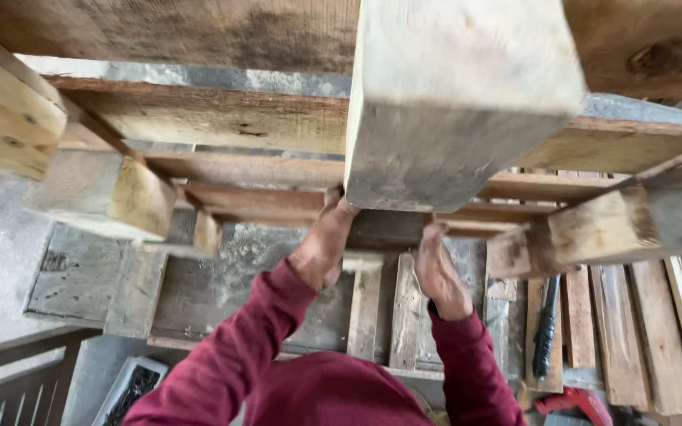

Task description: The person assembles a wooden pallet by nailing wooden planks onto a base frame. They use a hammer to drive nails into the wood, securing the planks in place. The person also flips the pallet over to work on the other side and adds additional wooden blocks for support.

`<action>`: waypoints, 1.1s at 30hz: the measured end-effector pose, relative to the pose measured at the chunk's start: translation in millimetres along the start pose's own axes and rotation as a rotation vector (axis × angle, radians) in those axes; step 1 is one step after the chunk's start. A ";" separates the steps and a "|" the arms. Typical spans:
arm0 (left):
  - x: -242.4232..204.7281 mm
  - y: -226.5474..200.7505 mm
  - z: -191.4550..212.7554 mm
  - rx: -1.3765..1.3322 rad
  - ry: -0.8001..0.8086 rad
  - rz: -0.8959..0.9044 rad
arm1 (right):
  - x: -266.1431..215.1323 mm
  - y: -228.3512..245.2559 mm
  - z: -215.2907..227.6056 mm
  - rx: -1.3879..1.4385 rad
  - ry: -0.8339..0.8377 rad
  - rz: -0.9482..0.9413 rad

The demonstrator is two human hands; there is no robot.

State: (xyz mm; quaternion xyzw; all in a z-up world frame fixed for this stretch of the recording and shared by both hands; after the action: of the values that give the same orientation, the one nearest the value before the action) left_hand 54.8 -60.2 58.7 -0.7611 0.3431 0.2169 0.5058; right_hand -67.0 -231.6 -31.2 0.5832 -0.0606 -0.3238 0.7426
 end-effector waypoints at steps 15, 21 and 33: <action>173.2 54.6 -28.0 0.306 -0.218 0.621 | 95.5 6.5 -29.4 -0.048 0.125 -0.105; 257.9 64.6 21.6 0.507 -0.452 0.651 | 159.7 -27.4 -76.3 -0.568 0.158 0.030; 304.2 54.8 59.8 0.504 -0.040 -0.061 | 179.4 -25.7 -88.7 -0.178 -0.150 -0.018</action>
State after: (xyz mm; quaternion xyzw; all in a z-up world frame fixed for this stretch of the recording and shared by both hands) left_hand 219.2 -111.2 -204.9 -0.6164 0.3532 0.1243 0.6927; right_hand 104.4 -260.1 -133.8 0.4897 -0.0815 -0.3773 0.7818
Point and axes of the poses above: each hand's wrist, its own x-axis towards the middle knuckle, its own z-axis out of the back of the hand, y = z × x, the point moved 8 cm from there along x, towards the middle knuckle, and after that the axes turned 15 degrees about -y, right-handed, at the moved point
